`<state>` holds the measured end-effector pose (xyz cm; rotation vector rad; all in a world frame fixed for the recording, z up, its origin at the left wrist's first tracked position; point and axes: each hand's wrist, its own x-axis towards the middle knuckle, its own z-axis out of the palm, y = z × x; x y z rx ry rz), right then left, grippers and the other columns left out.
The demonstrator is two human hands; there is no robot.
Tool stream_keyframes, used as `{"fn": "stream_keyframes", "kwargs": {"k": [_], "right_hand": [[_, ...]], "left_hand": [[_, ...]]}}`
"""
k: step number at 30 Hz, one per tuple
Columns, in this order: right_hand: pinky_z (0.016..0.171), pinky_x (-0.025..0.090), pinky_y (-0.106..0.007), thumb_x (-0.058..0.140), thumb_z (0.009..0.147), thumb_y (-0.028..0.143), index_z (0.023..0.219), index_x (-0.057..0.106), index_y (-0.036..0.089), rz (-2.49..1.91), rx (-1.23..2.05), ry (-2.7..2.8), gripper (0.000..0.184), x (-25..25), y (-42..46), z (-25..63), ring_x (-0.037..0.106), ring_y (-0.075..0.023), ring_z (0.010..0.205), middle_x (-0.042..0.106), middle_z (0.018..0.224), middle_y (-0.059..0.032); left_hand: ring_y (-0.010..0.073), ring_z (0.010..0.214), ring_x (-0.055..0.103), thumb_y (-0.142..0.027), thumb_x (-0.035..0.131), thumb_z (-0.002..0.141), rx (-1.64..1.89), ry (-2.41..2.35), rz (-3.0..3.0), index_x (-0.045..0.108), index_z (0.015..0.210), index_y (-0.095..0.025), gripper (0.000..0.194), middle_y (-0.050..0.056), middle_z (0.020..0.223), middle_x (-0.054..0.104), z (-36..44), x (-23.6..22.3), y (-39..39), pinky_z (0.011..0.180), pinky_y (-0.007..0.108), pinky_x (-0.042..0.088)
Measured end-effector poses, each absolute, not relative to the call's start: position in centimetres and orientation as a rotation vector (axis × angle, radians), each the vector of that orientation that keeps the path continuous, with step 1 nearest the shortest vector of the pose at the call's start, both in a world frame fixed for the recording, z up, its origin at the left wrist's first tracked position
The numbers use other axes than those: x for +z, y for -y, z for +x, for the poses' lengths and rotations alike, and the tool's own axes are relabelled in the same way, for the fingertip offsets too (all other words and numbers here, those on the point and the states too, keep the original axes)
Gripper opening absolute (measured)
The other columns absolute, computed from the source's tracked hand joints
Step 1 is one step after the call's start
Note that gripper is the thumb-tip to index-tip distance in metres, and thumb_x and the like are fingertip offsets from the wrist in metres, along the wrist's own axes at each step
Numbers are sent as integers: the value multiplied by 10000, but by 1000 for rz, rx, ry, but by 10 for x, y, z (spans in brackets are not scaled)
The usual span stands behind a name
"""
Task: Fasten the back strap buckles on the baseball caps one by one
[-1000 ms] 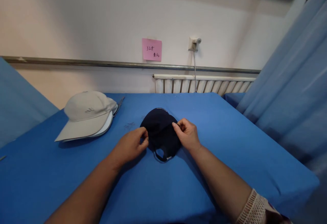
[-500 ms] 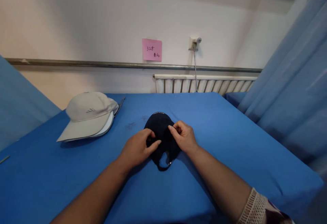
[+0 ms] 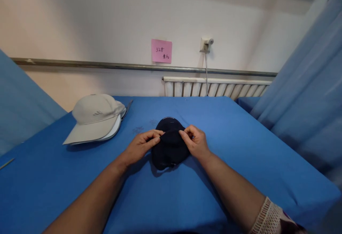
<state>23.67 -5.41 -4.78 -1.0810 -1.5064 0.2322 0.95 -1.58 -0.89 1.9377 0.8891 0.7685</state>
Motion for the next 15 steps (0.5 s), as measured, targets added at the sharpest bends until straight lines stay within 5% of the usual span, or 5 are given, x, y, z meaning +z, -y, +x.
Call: {"fn": "stream_keyframes", "kwargs": {"k": [7,15], "right_hand": [[601,369,-266,565,920,295,698,518,204,-1041,-197,1683,244,-37,71,240,482,-128,596,527,639,4],[550,341,-258,562,922,416,678,583,205,-1477,192,1726,323,-53,51,240,536,-130,557,596,609,15]], "left_hand": [[234,1198,566,-360,477,932,818,-846,2304,694,923,-218,260,65,1213,674,30,-36,3,1068,426,407],[208,886,653,-342,489,905,1061,-1316,2320,663,990,-185,249,60,957,712,17,-35,3,815,344,504]]}}
